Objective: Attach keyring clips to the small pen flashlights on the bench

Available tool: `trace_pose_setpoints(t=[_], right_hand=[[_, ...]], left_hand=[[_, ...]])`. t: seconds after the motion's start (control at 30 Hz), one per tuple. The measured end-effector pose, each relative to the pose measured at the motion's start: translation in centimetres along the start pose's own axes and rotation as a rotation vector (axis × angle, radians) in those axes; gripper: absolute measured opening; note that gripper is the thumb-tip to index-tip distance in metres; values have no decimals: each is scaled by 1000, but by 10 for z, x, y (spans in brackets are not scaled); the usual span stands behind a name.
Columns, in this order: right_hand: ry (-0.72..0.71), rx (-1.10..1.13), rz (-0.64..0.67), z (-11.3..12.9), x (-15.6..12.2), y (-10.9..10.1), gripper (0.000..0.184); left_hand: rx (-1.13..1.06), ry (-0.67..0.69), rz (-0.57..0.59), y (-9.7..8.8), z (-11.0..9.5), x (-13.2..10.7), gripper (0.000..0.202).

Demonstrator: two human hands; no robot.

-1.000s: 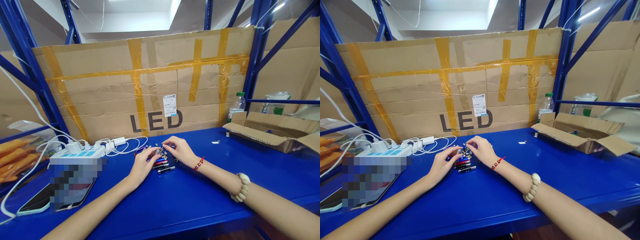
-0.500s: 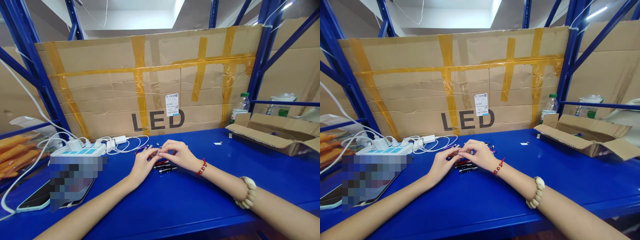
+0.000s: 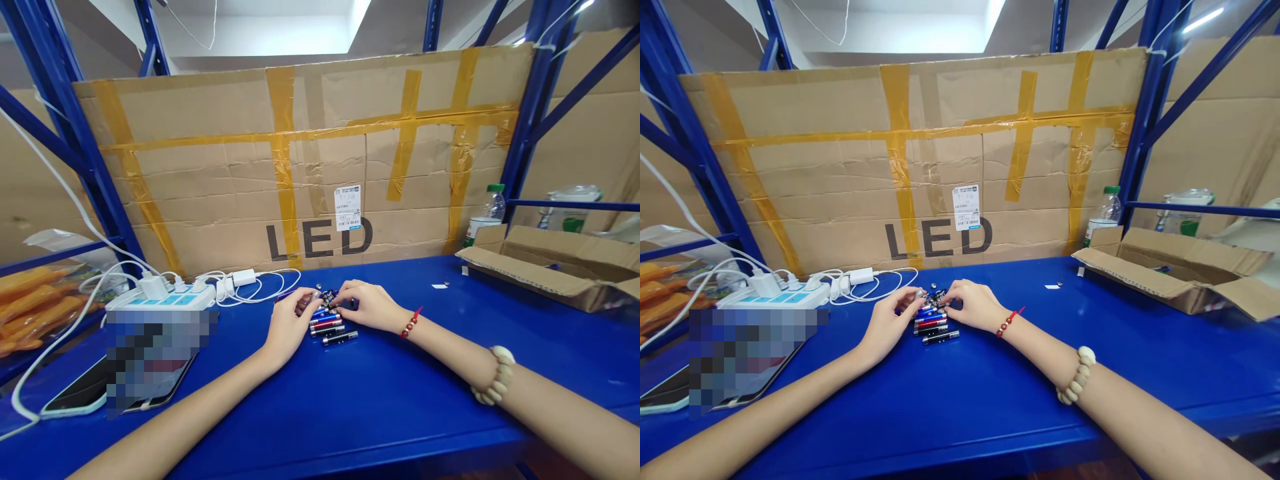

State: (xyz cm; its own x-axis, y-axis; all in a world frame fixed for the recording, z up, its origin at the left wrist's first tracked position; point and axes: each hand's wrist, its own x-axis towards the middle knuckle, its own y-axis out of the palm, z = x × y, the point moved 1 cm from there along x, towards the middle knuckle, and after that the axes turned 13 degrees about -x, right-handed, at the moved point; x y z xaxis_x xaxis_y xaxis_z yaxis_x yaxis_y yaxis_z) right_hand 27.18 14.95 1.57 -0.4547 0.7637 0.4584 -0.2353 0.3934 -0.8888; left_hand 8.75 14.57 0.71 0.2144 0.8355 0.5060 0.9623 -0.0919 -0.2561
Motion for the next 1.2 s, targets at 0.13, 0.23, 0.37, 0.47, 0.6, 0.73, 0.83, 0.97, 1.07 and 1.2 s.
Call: trace_pose_setpoints(t=[0.13,0.23,0.37,0.47,0.6,0.73,0.83,0.97,1.07,1.2], right_hand=[[-84,-4,21,1,1,-1,22],[-120,-11,46,0,1,-2,20],[-120,-12,71,-1,1,-3,18],[-150,-32,83,-1,1,-5,20],[-177,-34,111,-2,1,-9,21],[-182,-29,150,-2,1,-12,20],[-178,-39,163,-2,1,-14,17],[-166,-45,182,-2,2,-14,16],[-151,-69,192,-3,3,-13,15],[-118,-154,188,-5,3,-8,16]], left_hand=[[-2,-2,8,1,1,0,22],[-1,0,7,1,0,0,22],[8,15,-6,1,-1,0,22],[10,6,-7,0,-2,0,22],[19,-3,6,0,-2,0,22],[31,9,-1,0,-1,0,23],[35,17,-10,0,0,1,22],[40,15,-2,0,1,1,23],[31,14,3,1,1,1,24],[11,9,9,1,-1,0,26]])
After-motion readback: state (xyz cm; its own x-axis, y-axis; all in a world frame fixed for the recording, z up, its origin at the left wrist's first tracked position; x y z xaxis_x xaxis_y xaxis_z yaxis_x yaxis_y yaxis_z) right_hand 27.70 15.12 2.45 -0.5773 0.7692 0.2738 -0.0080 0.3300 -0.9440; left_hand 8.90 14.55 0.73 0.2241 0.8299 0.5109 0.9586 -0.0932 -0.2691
